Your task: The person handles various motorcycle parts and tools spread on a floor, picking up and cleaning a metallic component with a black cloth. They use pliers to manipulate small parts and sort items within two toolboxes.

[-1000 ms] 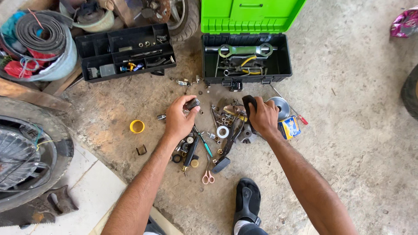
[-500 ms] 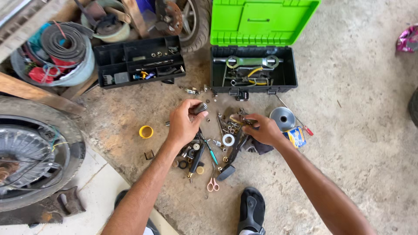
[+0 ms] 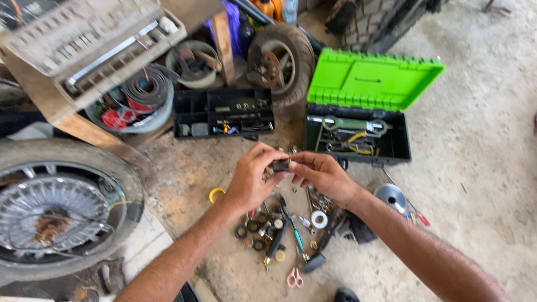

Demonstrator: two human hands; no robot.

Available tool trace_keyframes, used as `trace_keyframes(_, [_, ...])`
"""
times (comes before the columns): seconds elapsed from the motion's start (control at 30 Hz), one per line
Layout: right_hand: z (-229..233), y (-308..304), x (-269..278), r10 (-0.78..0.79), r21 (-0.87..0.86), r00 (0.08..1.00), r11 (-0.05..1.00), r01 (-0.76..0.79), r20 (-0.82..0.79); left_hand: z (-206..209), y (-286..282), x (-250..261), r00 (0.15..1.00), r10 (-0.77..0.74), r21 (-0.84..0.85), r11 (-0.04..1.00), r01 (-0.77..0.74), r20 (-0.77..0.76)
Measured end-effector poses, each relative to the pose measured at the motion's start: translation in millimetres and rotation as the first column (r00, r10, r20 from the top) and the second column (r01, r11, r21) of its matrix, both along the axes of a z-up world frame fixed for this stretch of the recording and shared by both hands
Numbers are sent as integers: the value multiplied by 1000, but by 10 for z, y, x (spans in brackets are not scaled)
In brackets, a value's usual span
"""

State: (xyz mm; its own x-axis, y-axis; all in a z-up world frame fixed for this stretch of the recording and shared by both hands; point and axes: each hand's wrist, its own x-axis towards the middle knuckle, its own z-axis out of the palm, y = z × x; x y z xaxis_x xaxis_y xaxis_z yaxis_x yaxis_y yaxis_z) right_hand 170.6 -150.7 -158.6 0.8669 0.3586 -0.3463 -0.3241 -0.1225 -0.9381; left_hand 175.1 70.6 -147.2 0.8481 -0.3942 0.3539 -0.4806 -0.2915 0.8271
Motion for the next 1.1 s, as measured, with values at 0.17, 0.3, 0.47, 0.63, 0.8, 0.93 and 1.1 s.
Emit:
trace_keyframes(0.17, [105,258,290,-16,-37,995,999,20,95,194,217,220,1000,24,18,1000,-25,16])
trace_keyframes(0.3, [337,438,546,40,-47,999,998,-40,5,348,464,383,999,7,66,998,-9,40])
trace_keyframes(0.47, [522,755,851,164,-265,986,952,-151,25,449,787,569,1000,-6,70,998,6,-9])
trace_keyframes(0.63, [584,1129,1120,89,-230,995,970,-79,33,544,1156,889,996,30,81,996,-24,-81])
trace_keyframes(0.8, [602,1539,1453,-44,-261,999,964,51,33,623,1592,1309,986,134,157,976,-149,103])
trace_keyframes(0.93, [633,1841,1736,-63,-254,990,963,94,126,606,1954,1641,977,183,178,963,-201,108])
trace_keyframes(1.1, [737,2245,2005,-86,-338,968,927,165,237,539,2293,1922,945,257,286,907,-309,204])
